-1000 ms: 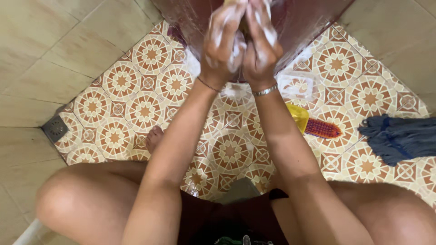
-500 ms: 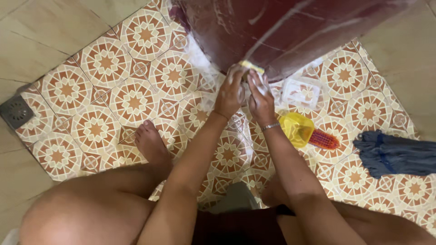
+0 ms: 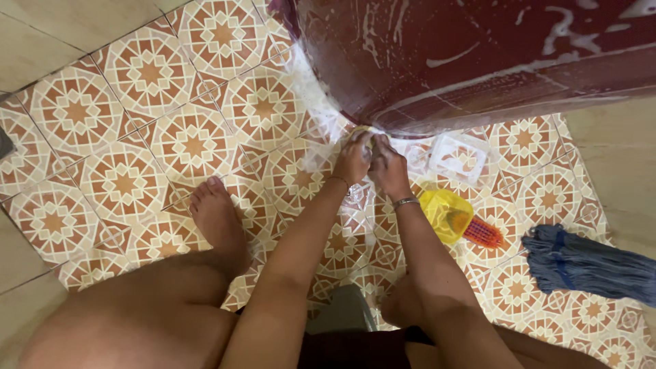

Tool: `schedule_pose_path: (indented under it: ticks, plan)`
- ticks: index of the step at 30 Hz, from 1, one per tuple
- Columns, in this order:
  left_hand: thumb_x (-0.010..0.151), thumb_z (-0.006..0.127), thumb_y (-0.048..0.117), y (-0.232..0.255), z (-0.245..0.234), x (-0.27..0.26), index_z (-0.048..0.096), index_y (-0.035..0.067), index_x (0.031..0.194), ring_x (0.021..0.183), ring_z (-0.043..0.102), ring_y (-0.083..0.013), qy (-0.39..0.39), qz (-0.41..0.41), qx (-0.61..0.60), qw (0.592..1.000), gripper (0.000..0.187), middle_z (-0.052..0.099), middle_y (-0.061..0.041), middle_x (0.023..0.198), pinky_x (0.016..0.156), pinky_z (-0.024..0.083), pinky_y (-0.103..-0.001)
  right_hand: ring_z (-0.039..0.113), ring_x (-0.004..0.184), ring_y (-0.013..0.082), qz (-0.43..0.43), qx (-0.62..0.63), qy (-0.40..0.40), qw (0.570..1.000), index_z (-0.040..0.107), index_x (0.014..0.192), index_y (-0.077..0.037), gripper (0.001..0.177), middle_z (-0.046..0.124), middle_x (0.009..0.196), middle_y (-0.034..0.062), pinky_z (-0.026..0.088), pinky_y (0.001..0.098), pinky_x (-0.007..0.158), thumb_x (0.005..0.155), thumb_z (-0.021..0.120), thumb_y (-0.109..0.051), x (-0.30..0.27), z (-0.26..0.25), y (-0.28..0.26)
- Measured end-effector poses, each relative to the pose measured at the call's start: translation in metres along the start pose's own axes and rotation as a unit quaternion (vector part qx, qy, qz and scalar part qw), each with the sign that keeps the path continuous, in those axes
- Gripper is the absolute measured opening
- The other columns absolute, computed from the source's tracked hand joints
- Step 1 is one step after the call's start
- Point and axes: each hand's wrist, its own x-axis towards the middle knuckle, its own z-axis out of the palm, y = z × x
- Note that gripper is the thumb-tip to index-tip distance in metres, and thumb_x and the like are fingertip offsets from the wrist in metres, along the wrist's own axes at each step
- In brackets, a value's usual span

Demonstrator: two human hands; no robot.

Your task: The person scrubs the exterior of a large red plastic container using a soapy sponge, working around the side and top edge while another person assists by scrubbing the same container.

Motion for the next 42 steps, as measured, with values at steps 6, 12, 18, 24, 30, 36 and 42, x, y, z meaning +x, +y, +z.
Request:
schedule_pose_path:
  ticks: [6,12,18,24,30,36,42]
  plan:
    - [0.092,0.057,0.002,0.032,-0.021,-0.006,0.051,0.008,0.141,0.128,0.055,-0.0454,0.049,-0.024,-0.037,0.998,0.05,0.055,-0.026,0.14,0.11,0.044,-0.049,0.066,0.08,0.0244,0.169,0.022,-0.035,0.985,0.05,0.156,-0.017,0.065,0.072,0.102,0.0292,0.055,0.034,0.08,0.093,0.05,-0.001,0.005,-0.026,-0.055]
    - [0.093,0.062,0.007,0.111,-0.075,-0.001,0.045,0.006,0.142,0.137,0.046,-0.0423,0.193,0.151,0.003,0.969,0.052,0.049,-0.023,0.142,0.114,0.046,-0.05,0.067,0.111,0.0255,-0.143,0.023,0.098,0.985,0.057,0.148,-0.01,0.061,0.064,0.142,0.0249,0.058,0.0345,0.093,0.09,0.05,0.01,0.008,-0.067,-0.118]
    - [0.1,0.067,0.017,0.255,-0.138,0.028,0.051,0.011,0.136,0.138,0.046,-0.0326,0.344,0.354,0.107,0.863,0.04,0.051,-0.012,0.138,0.121,0.041,-0.051,0.063,0.131,0.0272,-0.229,0.132,0.183,0.947,0.056,0.143,-0.001,0.053,0.061,0.142,0.0213,0.051,0.037,0.11,0.093,0.045,0.015,0.006,-0.148,-0.213]
    - [0.099,0.073,0.021,0.38,-0.175,0.028,0.055,0.018,0.13,0.132,0.049,-0.031,0.328,0.459,0.103,0.819,0.036,0.054,-0.005,0.132,0.116,0.041,-0.044,0.046,0.151,0.0281,-0.312,0.293,0.292,0.855,0.051,0.144,0.004,0.049,0.046,0.159,0.0215,0.034,0.0424,0.134,0.1,0.038,0.02,-0.011,-0.213,-0.256]
    - [0.097,0.074,0.028,0.421,-0.166,0.044,0.05,0.015,0.128,0.124,0.051,-0.0309,0.443,0.437,0.011,0.783,0.042,0.055,-0.008,0.125,0.11,0.039,-0.047,0.043,0.153,0.0309,-0.303,0.36,0.299,0.83,0.047,0.143,0.003,0.046,0.044,0.165,0.0229,0.032,0.046,0.135,0.102,0.035,0.02,-0.014,-0.222,-0.247]
    - [0.099,0.061,0.026,0.405,-0.15,0.075,0.041,0.0,0.143,0.138,0.038,-0.0466,0.557,0.296,-0.016,0.776,0.055,0.042,-0.027,0.143,0.121,0.03,-0.055,0.044,0.155,0.0336,-0.279,0.374,0.3,0.832,0.046,0.141,0.003,0.044,0.045,0.161,0.0234,0.034,0.0466,0.132,0.102,0.036,0.019,-0.016,-0.217,-0.228]
    - [0.108,0.052,0.018,0.378,-0.154,0.083,0.051,0.01,0.138,0.135,0.048,-0.0371,0.514,0.291,-0.16,0.791,0.031,0.049,-0.021,0.148,0.115,0.039,-0.043,0.046,0.153,0.0345,-0.238,0.342,0.308,0.855,0.048,0.137,0.003,0.04,0.047,0.158,0.0245,0.036,0.0471,0.129,0.102,0.037,0.017,-0.008,-0.204,-0.212]
